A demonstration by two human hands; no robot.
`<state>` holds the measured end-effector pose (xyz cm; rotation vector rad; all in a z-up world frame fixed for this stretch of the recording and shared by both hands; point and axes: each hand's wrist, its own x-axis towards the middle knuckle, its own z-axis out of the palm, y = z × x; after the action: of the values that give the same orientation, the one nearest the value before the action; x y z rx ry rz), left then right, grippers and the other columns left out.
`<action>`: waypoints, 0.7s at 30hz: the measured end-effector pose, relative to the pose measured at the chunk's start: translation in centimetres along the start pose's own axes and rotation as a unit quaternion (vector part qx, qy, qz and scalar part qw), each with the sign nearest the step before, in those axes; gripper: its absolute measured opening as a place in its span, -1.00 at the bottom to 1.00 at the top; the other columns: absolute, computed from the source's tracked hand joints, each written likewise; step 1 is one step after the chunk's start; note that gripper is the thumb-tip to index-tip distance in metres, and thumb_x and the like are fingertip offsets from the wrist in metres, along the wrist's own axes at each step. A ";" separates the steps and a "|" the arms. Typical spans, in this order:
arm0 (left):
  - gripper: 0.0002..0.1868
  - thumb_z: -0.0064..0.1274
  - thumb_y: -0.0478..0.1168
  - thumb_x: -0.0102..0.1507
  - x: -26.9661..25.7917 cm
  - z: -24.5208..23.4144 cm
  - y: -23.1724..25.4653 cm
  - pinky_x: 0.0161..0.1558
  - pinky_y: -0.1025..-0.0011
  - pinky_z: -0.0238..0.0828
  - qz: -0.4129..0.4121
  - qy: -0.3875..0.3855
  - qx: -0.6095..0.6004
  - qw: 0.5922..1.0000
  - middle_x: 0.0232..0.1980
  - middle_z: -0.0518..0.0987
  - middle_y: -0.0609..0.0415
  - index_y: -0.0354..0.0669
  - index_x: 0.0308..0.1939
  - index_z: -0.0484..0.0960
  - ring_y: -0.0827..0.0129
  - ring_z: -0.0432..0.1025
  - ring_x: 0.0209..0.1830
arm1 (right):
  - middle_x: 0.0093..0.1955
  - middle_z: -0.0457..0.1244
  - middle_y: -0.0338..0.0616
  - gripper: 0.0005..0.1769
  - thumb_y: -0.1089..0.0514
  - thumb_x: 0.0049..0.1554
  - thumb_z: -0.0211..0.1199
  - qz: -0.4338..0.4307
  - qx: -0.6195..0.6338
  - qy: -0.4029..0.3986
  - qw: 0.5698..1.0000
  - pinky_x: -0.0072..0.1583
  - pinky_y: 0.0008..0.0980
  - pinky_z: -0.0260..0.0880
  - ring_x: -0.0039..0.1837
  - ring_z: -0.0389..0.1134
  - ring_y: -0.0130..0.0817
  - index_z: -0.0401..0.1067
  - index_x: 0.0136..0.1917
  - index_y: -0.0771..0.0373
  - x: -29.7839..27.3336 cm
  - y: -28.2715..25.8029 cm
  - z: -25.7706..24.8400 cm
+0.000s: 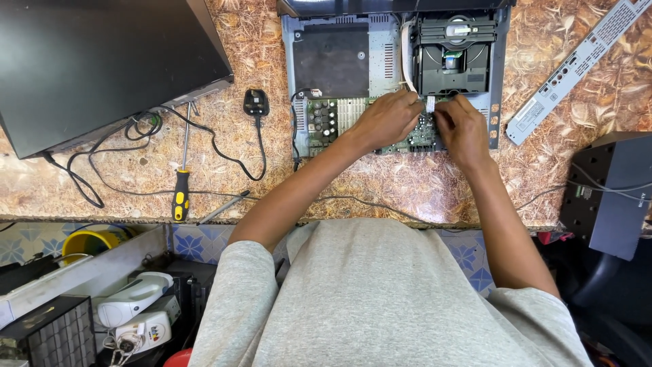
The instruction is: The person places a circuit board into an open electronic device chassis on a workbench. They then connect a white ribbon cable to the board and tuck the cable into the device.
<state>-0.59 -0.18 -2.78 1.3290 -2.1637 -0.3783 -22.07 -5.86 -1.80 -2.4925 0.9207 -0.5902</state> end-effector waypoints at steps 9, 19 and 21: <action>-0.74 -0.12 -0.34 0.30 0.3 -1.2 0.6 -0.31 0.36 0.40 0.001 -0.029 0.033 0.999 -0.35 0.53 -0.04 -0.36 -0.10 0.68 0.27 0.46 -0.32 | -0.20 0.25 0.05 -0.89 0.47 0.25 0.25 -0.018 -0.007 0.041 0.999 -0.21 -0.32 0.30 -0.21 0.32 -0.14 0.57 0.04 0.48 -0.1 -2.0 0.0; -0.77 -0.05 -0.35 0.28 0.3 -1.1 0.6 -0.29 0.32 0.43 0.039 -0.016 0.074 0.996 -0.32 0.55 -0.07 -0.39 -0.09 0.67 0.22 0.49 -0.28 | -0.20 0.21 -0.01 -0.84 0.44 0.28 0.20 -0.051 -0.033 0.038 0.997 -0.20 -0.29 0.25 -0.19 0.30 -0.08 0.57 0.08 0.49 -1.1 -0.2 0.7; -0.77 -0.05 -0.35 0.27 0.2 -0.8 0.5 -0.29 0.32 0.43 0.043 -0.013 0.077 0.996 -0.32 0.54 -0.05 -0.39 -0.10 0.66 0.22 0.48 -0.28 | -0.20 0.20 -0.04 -0.83 0.43 0.28 0.19 -0.054 -0.039 0.035 0.997 -0.19 -0.31 0.23 -0.19 0.28 -0.13 0.58 0.07 0.48 -1.3 0.1 0.9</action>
<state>-0.52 -0.10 -1.86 1.3120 -2.3026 -0.1991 -22.54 -4.87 -2.90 -2.6189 0.8523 -0.6925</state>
